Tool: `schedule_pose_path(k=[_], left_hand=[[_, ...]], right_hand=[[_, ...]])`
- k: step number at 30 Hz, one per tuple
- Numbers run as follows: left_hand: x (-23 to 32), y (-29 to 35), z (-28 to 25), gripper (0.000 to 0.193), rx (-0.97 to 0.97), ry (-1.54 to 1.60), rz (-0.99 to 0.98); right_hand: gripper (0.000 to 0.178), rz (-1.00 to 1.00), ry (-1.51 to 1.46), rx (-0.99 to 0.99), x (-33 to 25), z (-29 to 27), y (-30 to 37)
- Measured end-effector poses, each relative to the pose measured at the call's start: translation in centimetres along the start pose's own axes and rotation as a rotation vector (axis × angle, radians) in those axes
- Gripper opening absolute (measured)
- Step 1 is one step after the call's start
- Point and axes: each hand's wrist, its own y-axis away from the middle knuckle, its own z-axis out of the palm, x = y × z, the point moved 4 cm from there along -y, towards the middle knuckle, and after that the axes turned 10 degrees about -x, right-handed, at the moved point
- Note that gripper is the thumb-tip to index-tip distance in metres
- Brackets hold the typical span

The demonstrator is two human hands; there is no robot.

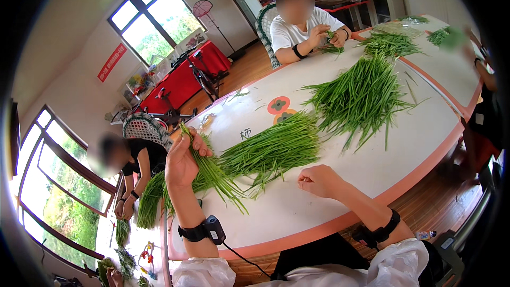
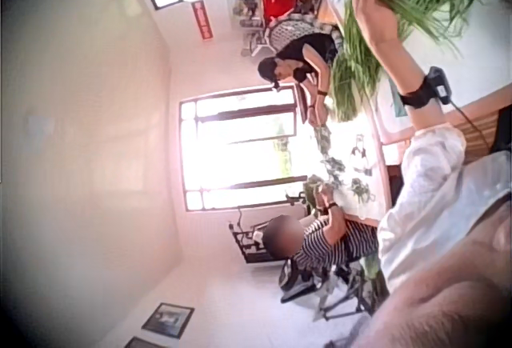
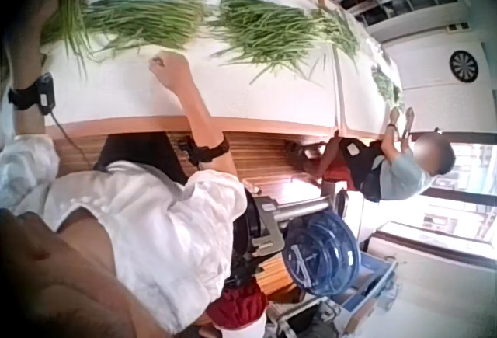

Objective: The person cleans and sorts long green stalks by hand while sitting at a table with other people. The person pulls individual stalks from a pile, removes small pieces or outer layers, and gathers them into bundles.

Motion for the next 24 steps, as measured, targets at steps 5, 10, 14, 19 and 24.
schedule_pose_path(k=[5, 10, 14, 19, 24], left_hand=[[0.6, -0.1, -0.4, 0.017, 0.026, -0.015, 0.034], [-0.5, -0.6, -0.1, 0.018, 0.003, 0.139, 0.034], [-1.6, -1.1, 1.0, 0.018, -0.010, 0.187, 0.021], [-2.8, -1.6, 2.4, 0.017, -0.073, 0.257, 0.000], [-3.2, -1.2, 3.3, 0.018, -0.090, 0.267, -0.018]], right_hand=[[0.019, 0.036, -0.133, -0.010, -0.9, 0.4, 0.6], [0.019, -0.021, -0.297, 0.029, -3.8, -0.2, -0.4], [0.023, -0.156, -0.395, 0.133, -6.4, -0.5, -1.6], [0.029, -0.251, -0.580, 0.139, -8.2, 0.1, -3.1], [0.030, -0.234, -0.808, -0.035, -8.4, 1.6, -3.5]])
